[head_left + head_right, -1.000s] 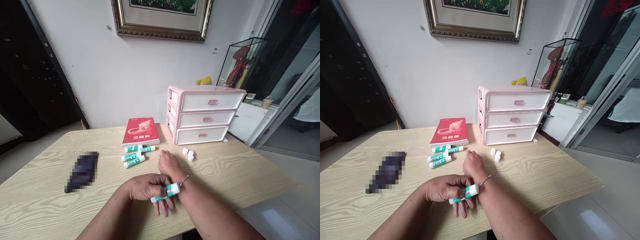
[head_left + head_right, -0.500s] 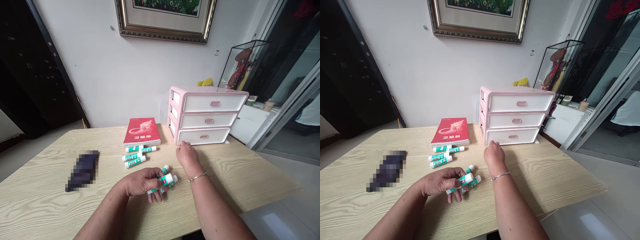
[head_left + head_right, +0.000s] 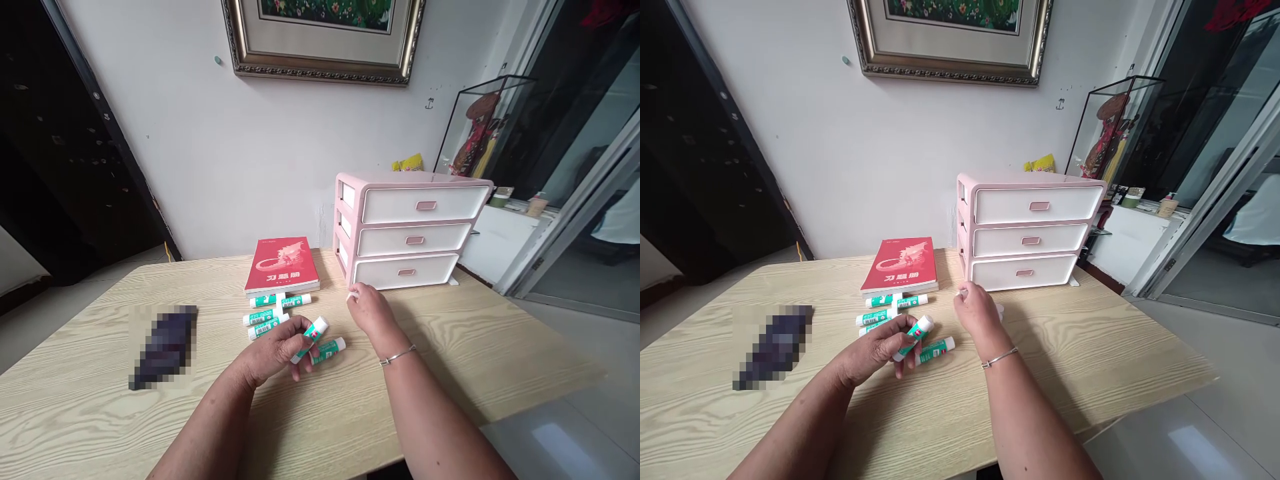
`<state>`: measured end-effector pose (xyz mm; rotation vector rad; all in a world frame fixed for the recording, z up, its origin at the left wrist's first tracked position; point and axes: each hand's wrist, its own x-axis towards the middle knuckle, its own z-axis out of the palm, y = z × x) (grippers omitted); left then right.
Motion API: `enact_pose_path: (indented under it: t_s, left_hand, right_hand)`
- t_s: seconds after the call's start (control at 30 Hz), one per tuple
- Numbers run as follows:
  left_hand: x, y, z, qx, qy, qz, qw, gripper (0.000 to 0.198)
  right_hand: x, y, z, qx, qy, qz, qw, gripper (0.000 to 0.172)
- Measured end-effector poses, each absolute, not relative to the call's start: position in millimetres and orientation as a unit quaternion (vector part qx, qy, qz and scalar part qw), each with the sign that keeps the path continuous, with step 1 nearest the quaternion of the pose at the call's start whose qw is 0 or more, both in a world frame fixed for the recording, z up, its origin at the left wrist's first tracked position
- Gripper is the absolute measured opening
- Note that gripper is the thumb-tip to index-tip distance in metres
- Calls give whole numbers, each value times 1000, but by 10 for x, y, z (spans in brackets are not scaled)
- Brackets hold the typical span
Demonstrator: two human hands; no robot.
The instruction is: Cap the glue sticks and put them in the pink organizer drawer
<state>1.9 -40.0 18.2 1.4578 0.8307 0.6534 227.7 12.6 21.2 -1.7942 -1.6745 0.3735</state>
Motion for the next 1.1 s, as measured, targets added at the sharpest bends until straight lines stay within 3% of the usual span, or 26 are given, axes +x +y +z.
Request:
enact_pose_path:
  t_s: [0.1, 0.23, 0.77, 1.1]
  left_hand:
    - [18, -385, 199, 632, 381, 323, 593, 17]
    - [32, -377, 226, 616, 422, 349, 567, 17]
    - [19, -343, 168, 614, 434, 373, 544, 16]
    - [33, -357, 218, 615, 433, 381, 538, 19]
  right_hand:
    - [2101, 69, 210, -547, -609, 335, 466, 33]
    - [1961, 26, 149, -426, -577, 496, 489, 37]
    - [1937, 19, 133, -358, -585, 519, 510, 52]
    - [1842, -53, 134, -346, -601, 516, 503, 41]
